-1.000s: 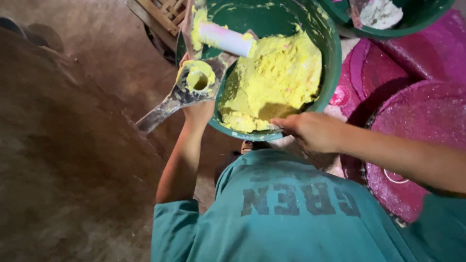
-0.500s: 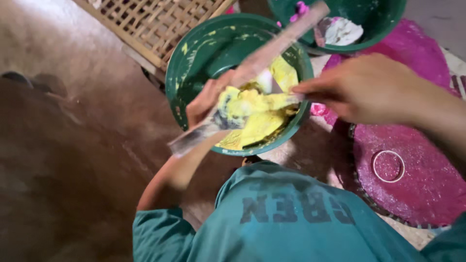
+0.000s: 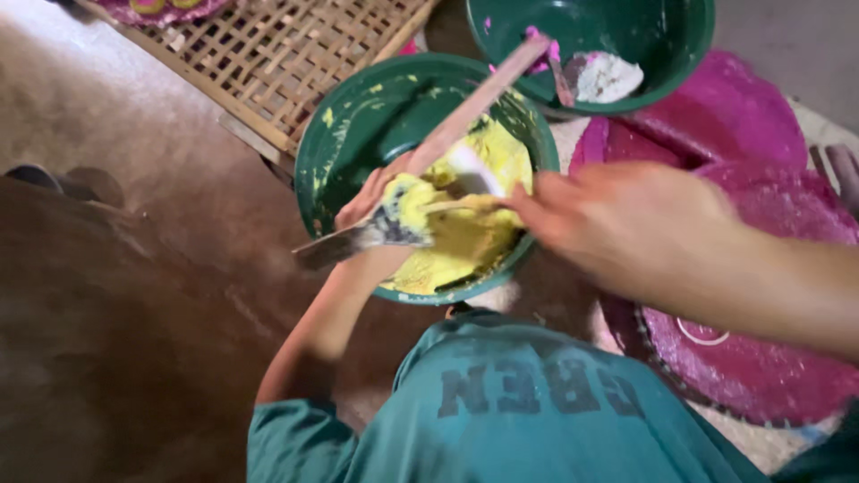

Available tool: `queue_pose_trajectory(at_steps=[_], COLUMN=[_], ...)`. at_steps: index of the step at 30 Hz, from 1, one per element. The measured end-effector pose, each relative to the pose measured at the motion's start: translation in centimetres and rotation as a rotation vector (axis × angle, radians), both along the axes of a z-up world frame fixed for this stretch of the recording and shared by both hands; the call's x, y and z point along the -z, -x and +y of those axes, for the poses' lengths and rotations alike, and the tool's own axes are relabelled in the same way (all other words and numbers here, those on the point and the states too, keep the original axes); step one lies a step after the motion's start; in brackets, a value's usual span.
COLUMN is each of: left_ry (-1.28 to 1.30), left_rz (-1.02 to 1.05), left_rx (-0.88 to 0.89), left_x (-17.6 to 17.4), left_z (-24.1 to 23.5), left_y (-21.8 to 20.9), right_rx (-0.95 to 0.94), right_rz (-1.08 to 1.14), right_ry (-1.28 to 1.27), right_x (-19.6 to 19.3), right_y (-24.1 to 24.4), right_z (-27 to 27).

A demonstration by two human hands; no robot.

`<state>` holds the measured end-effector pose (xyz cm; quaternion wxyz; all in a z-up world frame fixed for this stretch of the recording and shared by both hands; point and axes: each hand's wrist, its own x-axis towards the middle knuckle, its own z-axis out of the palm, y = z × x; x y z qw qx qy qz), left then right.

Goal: The person scoops yellow paste from a green bowl and presses it into a wooden mold to form yellow rings on a pink glittery surface. They then scoop pink paste and press it into the center of each yellow ring to create a two-toned decorative pattern.

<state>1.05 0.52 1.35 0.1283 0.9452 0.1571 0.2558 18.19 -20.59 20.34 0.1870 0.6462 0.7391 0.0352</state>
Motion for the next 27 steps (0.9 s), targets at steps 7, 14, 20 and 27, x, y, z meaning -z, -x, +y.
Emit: queue_pose_trajectory(at_steps=[7, 14, 20, 27], left_ry=[0.120, 0.240, -0.178, -0.348], left_rz=[0.036, -0.321, -0.065, 0.107], left_rx=[-0.121, -0.241, -0.449, -0.528], left_x=[1.0, 0.3, -1.4, -0.4], left_z=[-1.1, -0.5, 1.9, 0.1], left_y=[-1.4, -0.9, -3.1, -4.9], right_rx=[0.001, 0.253, 0.250, 0.765], right_rz=[0.174, 0.941, 1.308, 1.309], right_ry=[-0.095, -0.604, -0.456, -0.357], right_x=[6.3, 9.4, 17.9, 17.5], right_y=[0.2, -1.5, 1.1, -1.4], right_z=[-0.5, -0.5, -0.9, 1.1])
